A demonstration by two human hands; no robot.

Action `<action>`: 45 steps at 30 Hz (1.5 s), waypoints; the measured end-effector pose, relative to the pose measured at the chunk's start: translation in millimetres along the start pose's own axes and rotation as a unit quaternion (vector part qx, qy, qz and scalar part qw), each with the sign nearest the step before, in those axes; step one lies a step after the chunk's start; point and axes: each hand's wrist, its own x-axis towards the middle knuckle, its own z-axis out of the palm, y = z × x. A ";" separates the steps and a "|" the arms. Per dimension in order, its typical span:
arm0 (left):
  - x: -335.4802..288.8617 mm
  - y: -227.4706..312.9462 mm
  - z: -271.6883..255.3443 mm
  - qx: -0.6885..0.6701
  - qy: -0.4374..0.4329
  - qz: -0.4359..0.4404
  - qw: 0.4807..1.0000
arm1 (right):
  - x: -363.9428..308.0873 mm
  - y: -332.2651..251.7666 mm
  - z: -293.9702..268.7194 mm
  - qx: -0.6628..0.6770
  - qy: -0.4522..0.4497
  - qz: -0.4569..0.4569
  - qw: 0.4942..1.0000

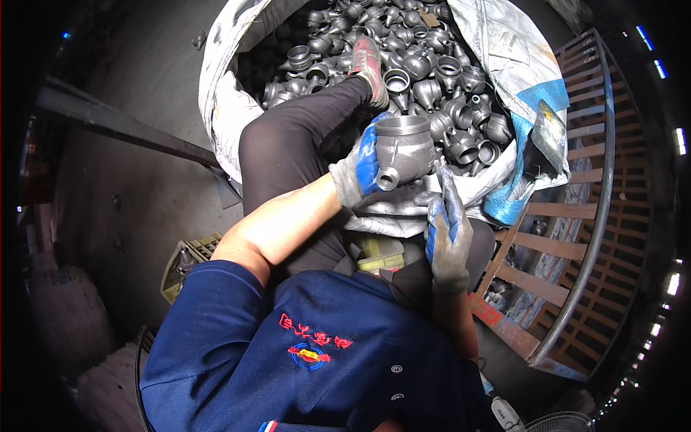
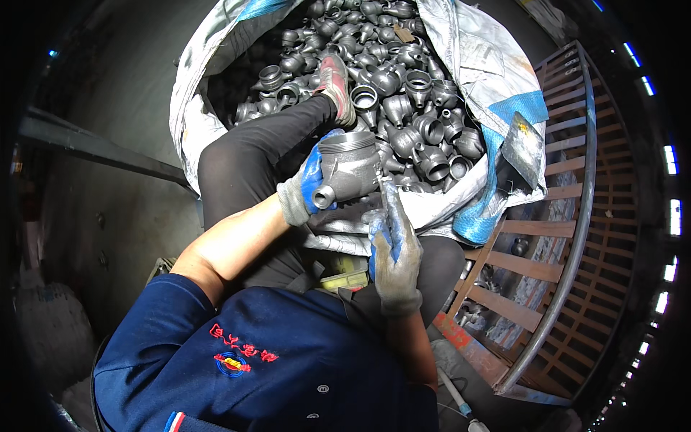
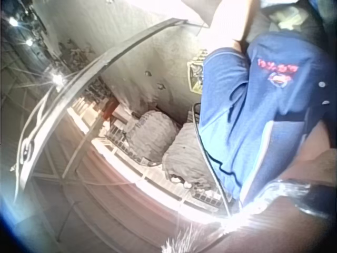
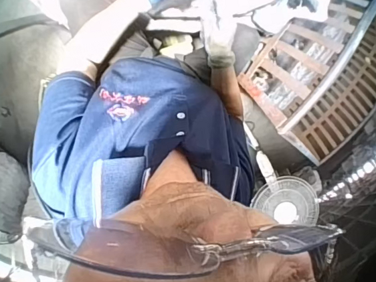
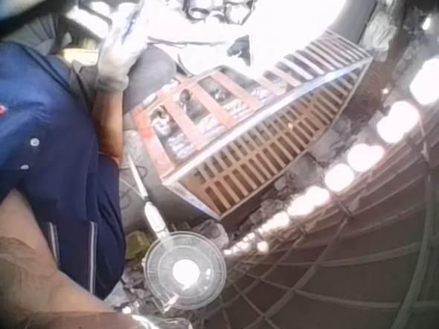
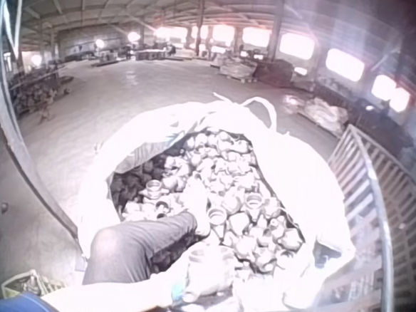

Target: Scraping and cleaning the inner surfaces of metal fittings or valve bodies using a deburring tool.

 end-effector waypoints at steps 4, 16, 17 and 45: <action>1.9 -11.6 -16.9 0.001 -0.005 -0.025 1.000 | -2.9 -1.0 -3.6 -0.017 -0.001 -0.028 0.999; 5.5 3.8 -1.5 0.203 -0.032 0.055 0.977 | 5.3 -9.2 -3.5 -0.212 0.053 -0.174 0.960; 5.1 3.3 -2.3 0.203 -0.031 0.055 0.977 | 6.2 -10.3 -2.7 -0.223 0.067 -0.185 0.955; 2.6 -10.7 -18.4 -0.192 0.001 -0.078 0.978 | 13.8 -30.0 -29.1 -0.298 -0.020 -0.139 0.944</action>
